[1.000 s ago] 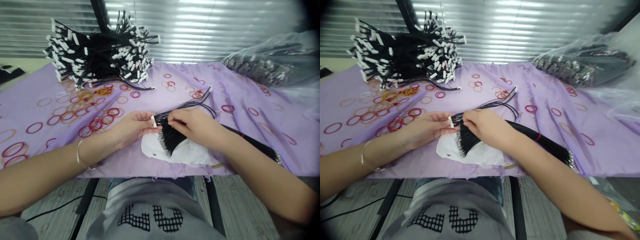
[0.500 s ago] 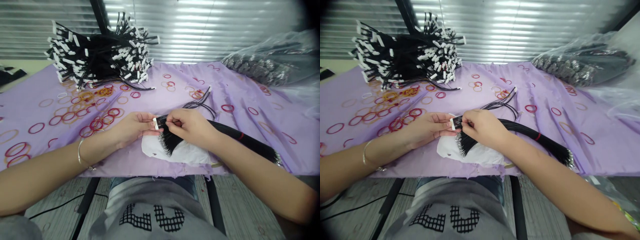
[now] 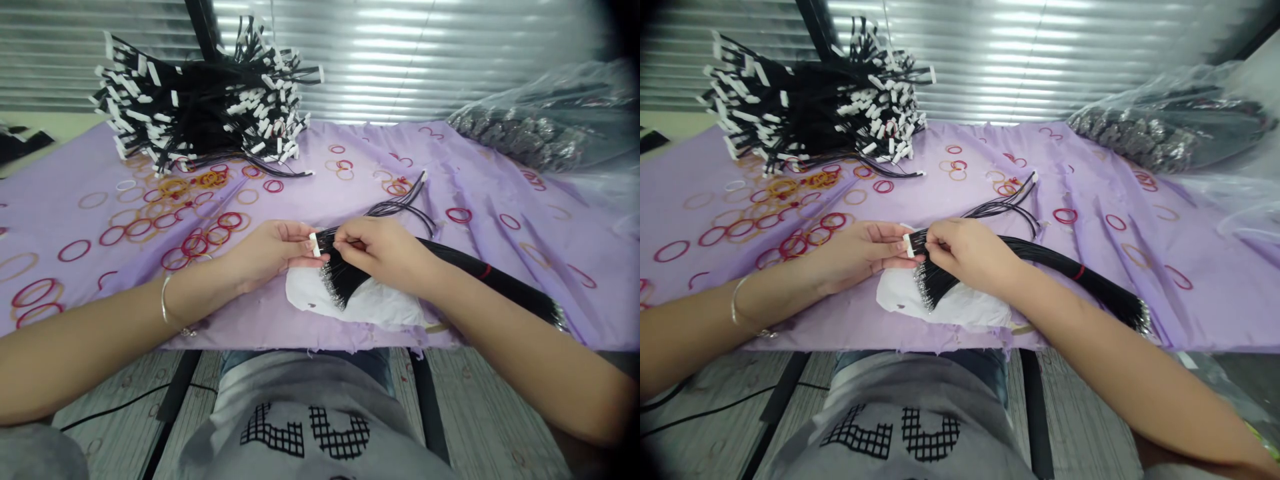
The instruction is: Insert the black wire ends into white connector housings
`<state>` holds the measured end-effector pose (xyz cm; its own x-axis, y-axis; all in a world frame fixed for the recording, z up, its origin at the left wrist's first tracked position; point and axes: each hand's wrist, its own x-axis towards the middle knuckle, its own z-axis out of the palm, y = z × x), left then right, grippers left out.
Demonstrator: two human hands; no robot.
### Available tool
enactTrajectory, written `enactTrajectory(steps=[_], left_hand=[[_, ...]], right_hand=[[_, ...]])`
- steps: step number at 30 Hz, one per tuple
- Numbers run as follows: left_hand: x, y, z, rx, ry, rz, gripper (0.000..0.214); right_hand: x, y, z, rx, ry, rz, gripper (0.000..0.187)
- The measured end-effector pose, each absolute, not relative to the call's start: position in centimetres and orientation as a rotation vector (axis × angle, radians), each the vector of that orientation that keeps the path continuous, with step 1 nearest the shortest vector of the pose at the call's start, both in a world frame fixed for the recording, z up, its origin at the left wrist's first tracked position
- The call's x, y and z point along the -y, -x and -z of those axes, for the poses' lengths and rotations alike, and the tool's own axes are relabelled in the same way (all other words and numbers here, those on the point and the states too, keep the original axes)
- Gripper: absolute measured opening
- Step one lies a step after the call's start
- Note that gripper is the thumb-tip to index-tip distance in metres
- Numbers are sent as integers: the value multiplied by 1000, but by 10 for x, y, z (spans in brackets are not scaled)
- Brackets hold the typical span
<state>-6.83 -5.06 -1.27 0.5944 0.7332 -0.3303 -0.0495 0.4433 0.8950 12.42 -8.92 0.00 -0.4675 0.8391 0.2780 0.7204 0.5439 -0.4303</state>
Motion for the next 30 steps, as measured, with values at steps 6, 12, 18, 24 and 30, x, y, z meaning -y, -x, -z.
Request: enactTrajectory(steps=[6,12,18,24,30], left_hand=[[54,65,11,-825,-973,-592,15],[54,66,6,-818,-1097,-608,17],[58,70,-19,-719,-2146,-815,18],[60,58,-36,-698,-2267,-935,10],[44,44,-13,-772,-1147,-760,21]], right_hand=[[85,-121,8,2341,1271,-375,13],[87,-127,-4,2281,1206,-87,20],[86,-153,-18,2368,1476,247,71],[75,-158,-18,2357,1619,153,20],[74,-158,-18,2211,1585,337,15]])
